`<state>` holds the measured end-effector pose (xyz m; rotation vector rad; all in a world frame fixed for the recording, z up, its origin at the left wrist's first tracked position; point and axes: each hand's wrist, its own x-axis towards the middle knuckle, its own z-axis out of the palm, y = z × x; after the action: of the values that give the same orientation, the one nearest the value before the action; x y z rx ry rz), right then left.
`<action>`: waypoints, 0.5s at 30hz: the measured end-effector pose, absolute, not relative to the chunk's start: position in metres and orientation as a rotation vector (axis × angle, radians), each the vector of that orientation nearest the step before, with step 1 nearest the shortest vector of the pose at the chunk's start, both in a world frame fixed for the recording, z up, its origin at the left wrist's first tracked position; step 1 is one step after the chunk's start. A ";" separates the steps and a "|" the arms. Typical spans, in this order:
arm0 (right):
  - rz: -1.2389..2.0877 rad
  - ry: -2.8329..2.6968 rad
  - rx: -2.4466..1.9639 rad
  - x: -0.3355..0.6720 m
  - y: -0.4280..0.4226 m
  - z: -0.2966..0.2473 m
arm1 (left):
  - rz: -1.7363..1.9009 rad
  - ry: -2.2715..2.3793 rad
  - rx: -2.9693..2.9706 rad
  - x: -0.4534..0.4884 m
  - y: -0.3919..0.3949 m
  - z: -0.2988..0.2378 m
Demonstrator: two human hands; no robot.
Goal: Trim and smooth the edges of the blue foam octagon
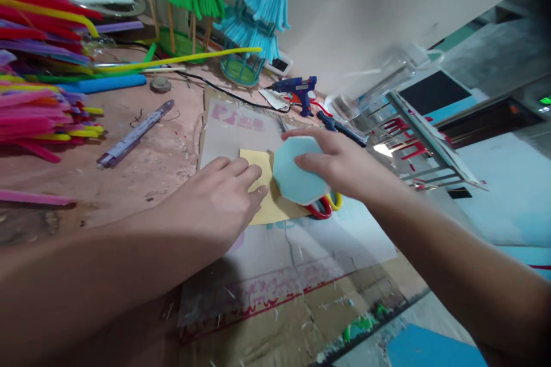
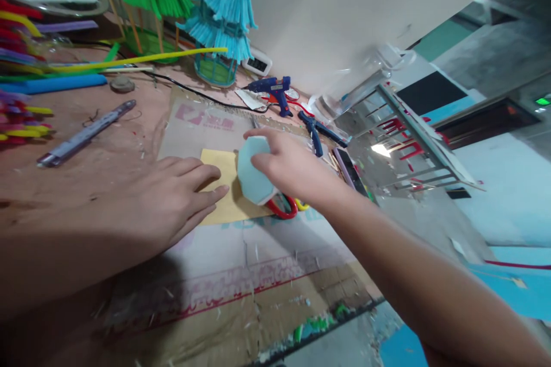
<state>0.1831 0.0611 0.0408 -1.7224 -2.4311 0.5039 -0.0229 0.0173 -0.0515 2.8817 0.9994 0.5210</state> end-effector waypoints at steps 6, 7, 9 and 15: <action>0.601 -2.420 -1.873 0.179 0.049 0.048 | 0.489 1.059 2.919 -0.022 0.014 -0.045; 0.607 -2.409 -1.882 0.179 0.046 0.048 | 0.495 1.055 2.919 -0.022 0.014 -0.045; 0.564 -2.379 -1.856 0.177 0.046 0.046 | 0.496 1.048 2.908 -0.021 0.014 -0.044; 0.420 -2.328 -1.725 0.170 0.064 0.037 | 0.420 1.069 2.894 -0.021 0.013 -0.041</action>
<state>0.1704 0.0642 0.0374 -1.7253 -2.3276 0.4202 -0.0211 0.0133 -0.0408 2.8937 1.0694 0.4201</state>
